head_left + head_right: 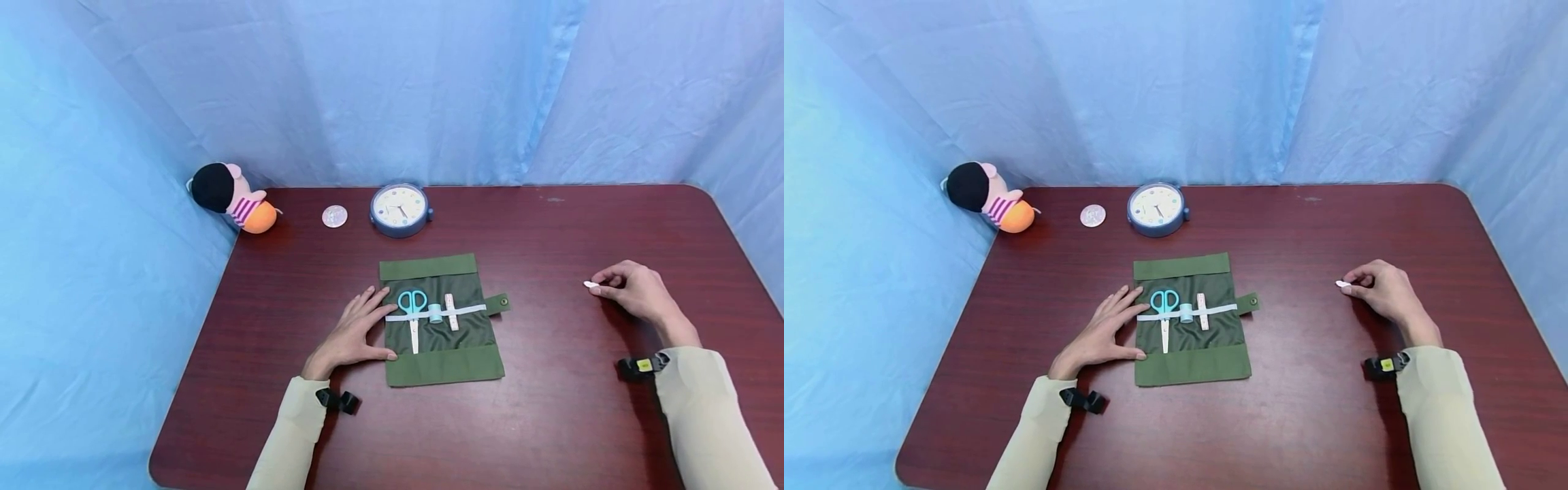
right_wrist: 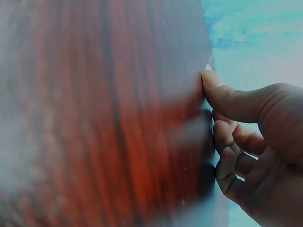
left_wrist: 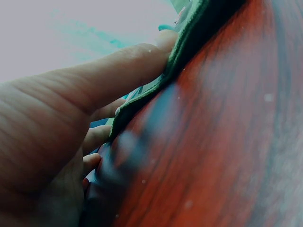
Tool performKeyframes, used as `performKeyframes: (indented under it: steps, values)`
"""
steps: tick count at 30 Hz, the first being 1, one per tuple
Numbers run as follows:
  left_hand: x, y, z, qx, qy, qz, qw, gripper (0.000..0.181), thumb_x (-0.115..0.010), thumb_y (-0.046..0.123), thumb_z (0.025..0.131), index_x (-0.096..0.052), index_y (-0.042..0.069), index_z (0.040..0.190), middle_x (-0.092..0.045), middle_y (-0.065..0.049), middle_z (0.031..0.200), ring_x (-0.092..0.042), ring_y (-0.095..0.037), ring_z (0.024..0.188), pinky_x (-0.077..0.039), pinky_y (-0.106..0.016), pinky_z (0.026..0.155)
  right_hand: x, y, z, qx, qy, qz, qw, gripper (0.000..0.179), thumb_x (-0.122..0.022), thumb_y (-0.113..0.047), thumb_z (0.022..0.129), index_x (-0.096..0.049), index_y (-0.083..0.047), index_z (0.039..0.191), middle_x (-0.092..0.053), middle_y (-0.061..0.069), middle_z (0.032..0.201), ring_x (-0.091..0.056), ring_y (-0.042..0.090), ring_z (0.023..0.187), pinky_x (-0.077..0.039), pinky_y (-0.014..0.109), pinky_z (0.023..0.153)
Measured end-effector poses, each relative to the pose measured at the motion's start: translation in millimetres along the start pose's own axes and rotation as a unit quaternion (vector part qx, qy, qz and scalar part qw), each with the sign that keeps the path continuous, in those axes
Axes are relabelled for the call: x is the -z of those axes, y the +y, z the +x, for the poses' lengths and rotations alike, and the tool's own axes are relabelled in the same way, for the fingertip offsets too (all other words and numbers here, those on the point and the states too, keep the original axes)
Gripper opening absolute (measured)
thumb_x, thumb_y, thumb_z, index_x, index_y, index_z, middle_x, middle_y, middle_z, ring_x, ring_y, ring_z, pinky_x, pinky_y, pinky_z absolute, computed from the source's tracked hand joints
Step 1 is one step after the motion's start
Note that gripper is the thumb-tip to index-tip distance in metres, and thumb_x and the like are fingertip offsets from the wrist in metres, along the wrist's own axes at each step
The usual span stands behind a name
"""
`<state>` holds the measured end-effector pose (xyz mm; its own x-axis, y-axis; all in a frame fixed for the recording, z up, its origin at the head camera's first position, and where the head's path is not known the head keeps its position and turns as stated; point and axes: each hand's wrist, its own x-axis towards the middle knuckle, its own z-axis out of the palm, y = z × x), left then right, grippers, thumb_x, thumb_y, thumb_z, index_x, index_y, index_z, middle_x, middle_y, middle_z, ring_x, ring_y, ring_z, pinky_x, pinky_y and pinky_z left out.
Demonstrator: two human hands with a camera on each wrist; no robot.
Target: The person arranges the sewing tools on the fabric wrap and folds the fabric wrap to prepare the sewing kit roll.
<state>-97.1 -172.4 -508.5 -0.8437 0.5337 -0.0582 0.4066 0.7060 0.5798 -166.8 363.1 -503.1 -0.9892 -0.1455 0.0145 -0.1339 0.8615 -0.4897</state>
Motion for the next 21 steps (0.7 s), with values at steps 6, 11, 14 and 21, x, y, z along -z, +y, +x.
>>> performKeyframes:
  steps: [6, 11, 14, 21]
  values:
    - [-0.8, -1.3, -0.5, 0.004, -0.003, 0.003, 1.0, 0.087, -0.085, 0.047, 0.075, -0.049, 0.016, 0.148, -0.024, -0.008, 0.168, -0.012, -0.035, 0.158, -0.012, -0.061, 0.124, 0.3, -2.1, -2.7, -0.015, -0.016, 0.008, 0.9997, 0.021, -0.077, -0.031, 0.089, -0.072, -0.011, 0.089, -0.067, 0.006, 0.083, -0.046, -0.001, 0.067, -0.037, 0.022, 0.064]
    - [-0.8, -1.1, -0.1, 0.006, -0.003, 0.002, 1.0, 0.088, -0.085, 0.047, 0.075, -0.048, 0.016, 0.149, -0.023, -0.007, 0.168, -0.011, -0.033, 0.158, -0.011, -0.06, 0.125, 3.8, -2.8, -5.7, -0.024, -0.018, 0.025, 0.9992, 0.021, -0.074, -0.032, 0.091, -0.07, -0.011, 0.091, -0.068, 0.003, 0.079, -0.05, 0.0, 0.064, -0.038, 0.021, 0.06]
    - [-0.9, -1.0, 0.4, 0.006, -0.003, 0.002, 1.0, 0.087, -0.085, 0.046, 0.075, -0.049, 0.016, 0.148, -0.024, -0.007, 0.168, -0.011, -0.033, 0.158, -0.011, -0.06, 0.125, 6.3, -2.0, -5.1, -0.031, -0.018, 0.042, 0.9985, 0.021, -0.074, -0.031, 0.091, -0.071, -0.01, 0.093, -0.069, -0.003, 0.076, -0.053, -0.002, 0.064, -0.038, 0.018, 0.059]
    - [-1.4, -1.3, 0.5, 0.007, -0.001, 0.004, 1.0, 0.087, -0.085, 0.046, 0.074, -0.049, 0.015, 0.148, -0.025, -0.008, 0.168, -0.012, -0.034, 0.158, -0.012, -0.06, 0.125, 12.7, -11.0, 3.8, -0.03, -0.028, 0.092, 0.995, 0.023, -0.071, -0.022, 0.094, -0.072, -0.002, 0.105, -0.075, -0.001, 0.079, -0.062, -0.002, 0.066, -0.045, 0.015, 0.06]
